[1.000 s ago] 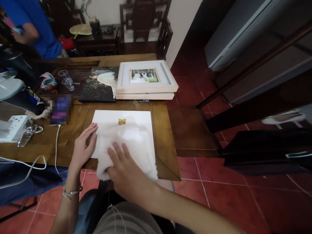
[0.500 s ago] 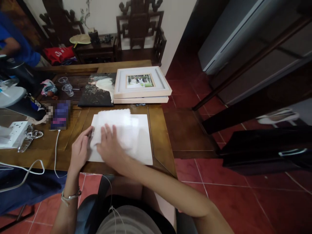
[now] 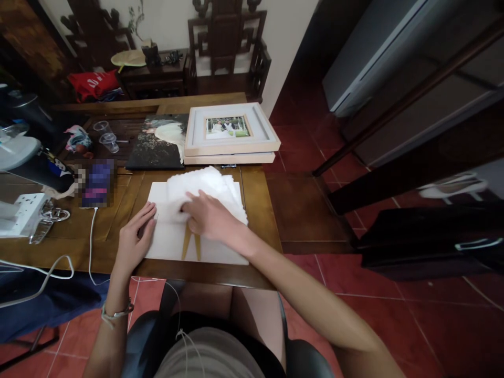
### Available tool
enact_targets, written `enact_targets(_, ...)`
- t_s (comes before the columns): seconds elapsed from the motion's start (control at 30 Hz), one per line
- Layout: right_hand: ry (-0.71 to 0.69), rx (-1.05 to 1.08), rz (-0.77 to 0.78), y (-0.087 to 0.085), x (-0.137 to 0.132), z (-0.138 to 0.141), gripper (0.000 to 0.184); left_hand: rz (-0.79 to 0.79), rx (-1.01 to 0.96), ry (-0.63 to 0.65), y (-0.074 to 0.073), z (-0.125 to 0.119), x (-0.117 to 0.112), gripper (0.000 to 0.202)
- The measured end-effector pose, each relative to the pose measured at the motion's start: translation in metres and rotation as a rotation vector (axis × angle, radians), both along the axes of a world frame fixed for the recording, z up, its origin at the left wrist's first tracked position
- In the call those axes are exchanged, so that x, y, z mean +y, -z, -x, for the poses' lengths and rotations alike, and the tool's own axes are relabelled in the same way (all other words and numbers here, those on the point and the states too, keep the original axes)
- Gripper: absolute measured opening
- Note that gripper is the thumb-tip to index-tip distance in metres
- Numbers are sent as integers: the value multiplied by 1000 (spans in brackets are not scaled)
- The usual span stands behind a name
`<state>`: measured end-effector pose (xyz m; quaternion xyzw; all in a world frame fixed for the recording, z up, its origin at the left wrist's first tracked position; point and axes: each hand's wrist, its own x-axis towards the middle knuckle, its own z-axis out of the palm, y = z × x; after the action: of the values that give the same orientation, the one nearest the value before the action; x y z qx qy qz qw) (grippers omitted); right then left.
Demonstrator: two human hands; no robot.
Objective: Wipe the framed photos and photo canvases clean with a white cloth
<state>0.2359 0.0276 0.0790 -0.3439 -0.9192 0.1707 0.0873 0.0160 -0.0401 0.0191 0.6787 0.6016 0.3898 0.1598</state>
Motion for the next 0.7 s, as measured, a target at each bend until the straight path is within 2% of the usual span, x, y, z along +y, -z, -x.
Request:
enact_targets(0.1,44,-91,-30,-6,22,37,34,0,11,-13,1,1,1,32)
enact_targets(0.2,-15,-65,-26,-10,29,73,36,8,41,-46,2,2,1,31)
enact_targets(0.3,-15,-41,7,-11,32,86,35,7,41,-36,1,3,1,32)
enact_targets(0.4,36,-10,54,-12,37,65,32,9,10,-7,1,3,0,33)
enact_targets(0.53,233,-3,154,-7,43,3,28,-1,-6,-1,1,2,0,33)
enact_targets(0.6,296,10,105,6,37,-29,30,-5,-5,-3,1,2,1,33)
enact_targets(0.7,267,56,-79,31,9,-63,30,-1,4,-4,2,2,1,33)
